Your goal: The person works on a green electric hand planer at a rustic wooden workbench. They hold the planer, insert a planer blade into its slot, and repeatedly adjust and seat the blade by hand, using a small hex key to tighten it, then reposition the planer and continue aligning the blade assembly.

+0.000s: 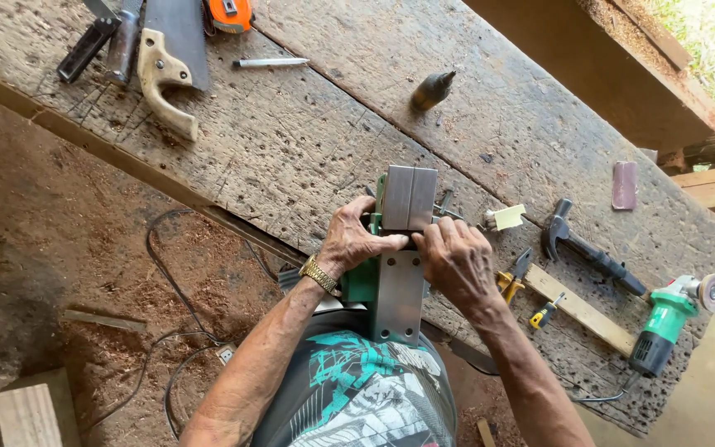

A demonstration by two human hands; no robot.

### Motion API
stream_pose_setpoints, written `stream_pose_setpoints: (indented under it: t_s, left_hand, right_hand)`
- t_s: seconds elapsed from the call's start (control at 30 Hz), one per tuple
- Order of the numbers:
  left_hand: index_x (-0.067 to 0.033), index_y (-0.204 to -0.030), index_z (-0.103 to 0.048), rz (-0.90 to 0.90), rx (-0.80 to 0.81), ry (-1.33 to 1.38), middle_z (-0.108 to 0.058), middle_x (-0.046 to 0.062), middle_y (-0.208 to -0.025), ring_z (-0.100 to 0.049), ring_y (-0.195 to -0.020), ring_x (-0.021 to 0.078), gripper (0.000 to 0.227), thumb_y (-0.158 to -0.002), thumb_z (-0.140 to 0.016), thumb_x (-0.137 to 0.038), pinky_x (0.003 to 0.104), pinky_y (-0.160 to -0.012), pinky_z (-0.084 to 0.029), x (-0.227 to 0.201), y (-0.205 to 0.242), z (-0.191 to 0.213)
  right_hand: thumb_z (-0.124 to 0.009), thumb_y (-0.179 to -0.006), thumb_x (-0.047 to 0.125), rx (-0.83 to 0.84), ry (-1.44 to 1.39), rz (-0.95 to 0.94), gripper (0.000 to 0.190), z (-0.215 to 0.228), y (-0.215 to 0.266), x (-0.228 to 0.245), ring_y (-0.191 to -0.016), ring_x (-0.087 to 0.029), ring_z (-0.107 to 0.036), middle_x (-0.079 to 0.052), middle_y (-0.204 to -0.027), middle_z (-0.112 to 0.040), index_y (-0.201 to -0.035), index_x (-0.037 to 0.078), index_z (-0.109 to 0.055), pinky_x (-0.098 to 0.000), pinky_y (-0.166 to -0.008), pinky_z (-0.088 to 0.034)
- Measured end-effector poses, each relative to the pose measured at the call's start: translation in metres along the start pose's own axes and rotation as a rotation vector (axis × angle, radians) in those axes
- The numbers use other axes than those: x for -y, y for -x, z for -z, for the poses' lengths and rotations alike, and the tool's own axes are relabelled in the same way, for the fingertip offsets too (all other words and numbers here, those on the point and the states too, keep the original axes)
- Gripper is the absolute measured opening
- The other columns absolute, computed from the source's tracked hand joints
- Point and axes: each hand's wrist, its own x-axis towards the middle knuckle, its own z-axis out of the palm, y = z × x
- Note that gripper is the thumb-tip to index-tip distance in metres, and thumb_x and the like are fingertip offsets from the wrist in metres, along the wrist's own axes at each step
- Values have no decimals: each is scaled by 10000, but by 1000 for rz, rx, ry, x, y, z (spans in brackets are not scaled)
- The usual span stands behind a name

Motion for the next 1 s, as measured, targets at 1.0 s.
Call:
stream_pose_setpoints:
  t_s: [1.0]
  left_hand:
    - [-110,-1053,-727,64,5,-63,-753,121,-1000,-729,-978,290,636,-521,-994,-334,405,-840,-624,-12,-3,0]
  right_hand:
    - [-605,-993,397,-76,70,-129,389,-24,10,19,-532,-238,-600,-27,-624,-477,-696,163,-514,-337,-459,-468]
